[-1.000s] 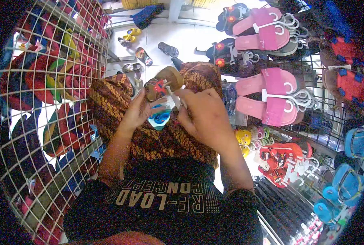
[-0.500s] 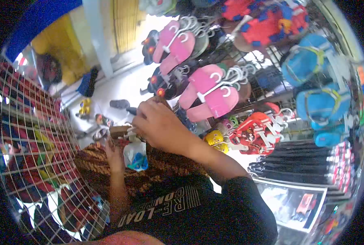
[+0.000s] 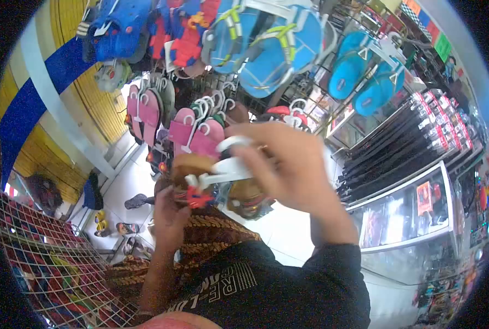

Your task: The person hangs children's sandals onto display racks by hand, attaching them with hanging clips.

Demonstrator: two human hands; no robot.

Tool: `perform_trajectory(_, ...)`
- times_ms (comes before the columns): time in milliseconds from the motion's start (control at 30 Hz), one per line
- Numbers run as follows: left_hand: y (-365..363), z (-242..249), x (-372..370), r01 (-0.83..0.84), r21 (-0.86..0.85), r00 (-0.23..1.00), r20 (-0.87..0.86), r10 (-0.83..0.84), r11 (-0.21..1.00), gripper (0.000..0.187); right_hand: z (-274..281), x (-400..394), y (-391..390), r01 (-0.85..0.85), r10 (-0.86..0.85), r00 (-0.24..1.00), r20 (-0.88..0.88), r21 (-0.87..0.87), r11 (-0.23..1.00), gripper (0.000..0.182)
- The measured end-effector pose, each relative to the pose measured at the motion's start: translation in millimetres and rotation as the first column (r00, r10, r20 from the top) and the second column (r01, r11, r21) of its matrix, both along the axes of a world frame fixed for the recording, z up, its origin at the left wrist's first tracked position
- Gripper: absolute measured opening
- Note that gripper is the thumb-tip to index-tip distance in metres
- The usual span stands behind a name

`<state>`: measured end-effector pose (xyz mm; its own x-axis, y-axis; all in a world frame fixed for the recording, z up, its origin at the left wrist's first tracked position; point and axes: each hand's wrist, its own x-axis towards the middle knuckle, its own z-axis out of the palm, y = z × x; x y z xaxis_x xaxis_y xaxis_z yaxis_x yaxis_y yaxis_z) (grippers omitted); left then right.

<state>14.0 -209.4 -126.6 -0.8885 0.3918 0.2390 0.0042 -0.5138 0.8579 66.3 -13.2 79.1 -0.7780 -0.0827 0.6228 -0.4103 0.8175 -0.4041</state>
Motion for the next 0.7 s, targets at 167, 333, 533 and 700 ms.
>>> perform_trajectory(167, 82, 67, 9, 0.211, -0.063, 0.975, -0.051, -0.214, 0.975, 0.047, 38, 27, 72, 0.382, -0.422, 0.898, -0.123, -0.256, 0.888, 0.02)
perform_trajectory(333, 158, 126, 4, 0.328, 0.016, 0.931, -0.172, -0.321, 0.944, 0.048, 81, 33, 155, 0.514, -0.599, 0.768, -0.227, -0.34, 0.788, 0.025)
perform_trajectory(533, 225, 178, -12, 0.312, -0.079, 0.915, -0.244, -0.322, 0.947, 0.047, 138, 34, 222, 0.629, -0.699, 0.673, -0.239, -0.311, 0.712, 0.027)
perform_trajectory(700, 260, 203, -36, 0.432, 0.044, 0.9, -0.075, -0.429, 0.901, 0.042, 177, -1, 279, 0.559, -0.568, 0.778, -0.269, -0.114, 0.821, 0.019)
